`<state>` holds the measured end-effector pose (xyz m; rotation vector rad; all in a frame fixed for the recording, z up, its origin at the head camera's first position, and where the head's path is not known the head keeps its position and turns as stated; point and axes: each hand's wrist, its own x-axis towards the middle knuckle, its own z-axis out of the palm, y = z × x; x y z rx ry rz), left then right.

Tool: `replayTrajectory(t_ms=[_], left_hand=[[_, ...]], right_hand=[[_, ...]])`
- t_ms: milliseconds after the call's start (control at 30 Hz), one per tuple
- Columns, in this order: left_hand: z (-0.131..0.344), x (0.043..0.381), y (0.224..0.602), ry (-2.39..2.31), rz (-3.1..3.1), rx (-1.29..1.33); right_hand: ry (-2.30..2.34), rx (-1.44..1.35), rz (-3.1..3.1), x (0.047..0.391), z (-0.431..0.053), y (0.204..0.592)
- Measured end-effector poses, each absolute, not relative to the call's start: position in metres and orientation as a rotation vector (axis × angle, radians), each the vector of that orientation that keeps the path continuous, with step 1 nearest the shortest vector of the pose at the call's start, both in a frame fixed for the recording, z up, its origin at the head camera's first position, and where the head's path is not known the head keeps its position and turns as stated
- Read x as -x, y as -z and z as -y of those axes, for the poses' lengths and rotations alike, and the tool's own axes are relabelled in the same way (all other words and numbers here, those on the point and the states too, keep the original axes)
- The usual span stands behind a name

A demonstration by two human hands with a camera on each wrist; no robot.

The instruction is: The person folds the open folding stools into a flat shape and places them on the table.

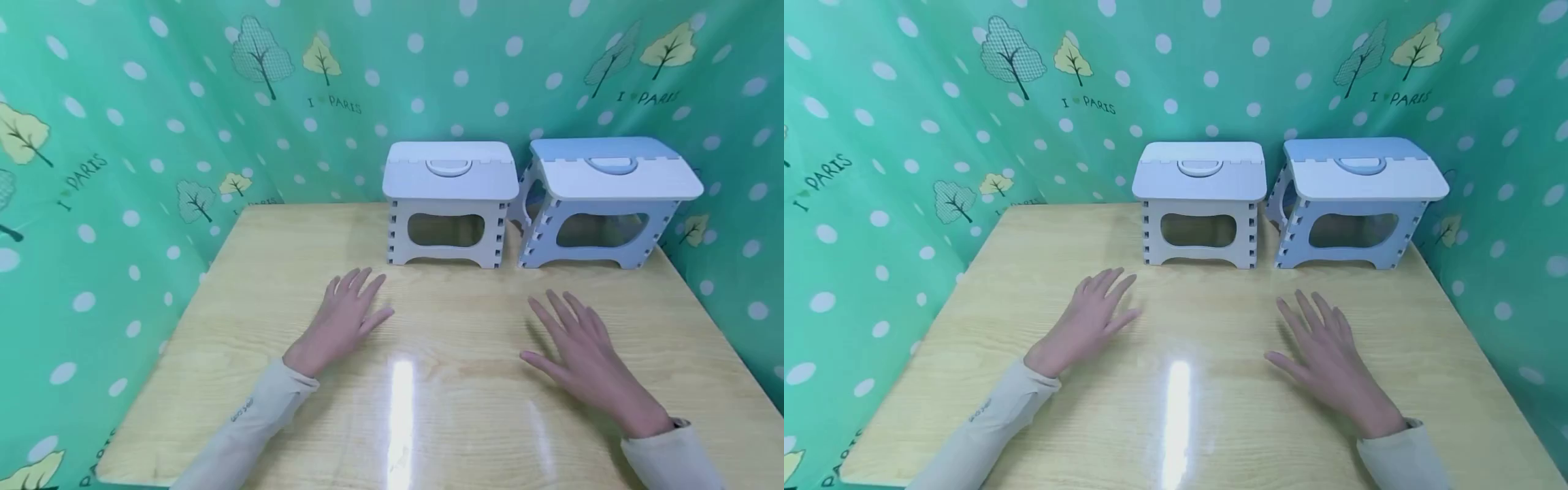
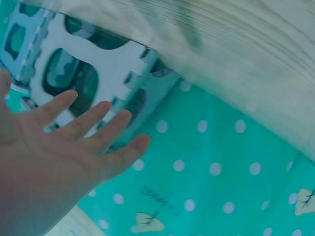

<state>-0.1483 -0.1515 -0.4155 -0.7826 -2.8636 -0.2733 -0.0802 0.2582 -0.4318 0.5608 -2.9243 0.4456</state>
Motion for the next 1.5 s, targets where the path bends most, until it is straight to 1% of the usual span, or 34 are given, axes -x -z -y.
replayTrajectory(t_ms=[200, 367, 500, 667, 833, 1000, 1067, 1200, 1500], left_hand=[[0.162, 0.175, 0.411, 0.514, 2.818, 0.708], [0.159, 0.204, 0.404, 0.722, 2.838, 0.657], [0.151, 0.228, 0.403, 0.929, 2.868, 0.631], [0.137, 0.252, 0.416, 1.195, 2.854, 0.585], [0.118, 0.267, 0.425, 1.455, 2.760, 0.582], [0.098, 0.270, 0.427, 1.542, 2.737, 0.540], [0.097, 0.268, 0.427, 1.525, 2.737, 0.523], [0.099, 0.262, 0.424, 1.510, 2.725, 0.570], [0.106, 0.233, 0.423, 1.509, 2.734, 0.630]], right_hand=[[-0.719, -0.500, 3.007, 0.108, -0.249, 0.422], [-0.939, -0.461, 3.011, 0.142, -0.244, 0.409], [-1.015, -0.454, 2.979, 0.170, -0.238, 0.404], [-1.097, -0.458, 2.953, 0.195, -0.222, 0.411], [-1.219, -0.472, 2.888, 0.216, -0.209, 0.413], [-1.299, -0.445, 2.811, 0.233, -0.202, 0.420], [-1.310, -0.420, 2.801, 0.232, -0.202, 0.420], [-1.324, -0.402, 2.801, 0.226, -0.202, 0.416], [-1.333, -0.411, 2.862, 0.206, -0.201, 0.412]])
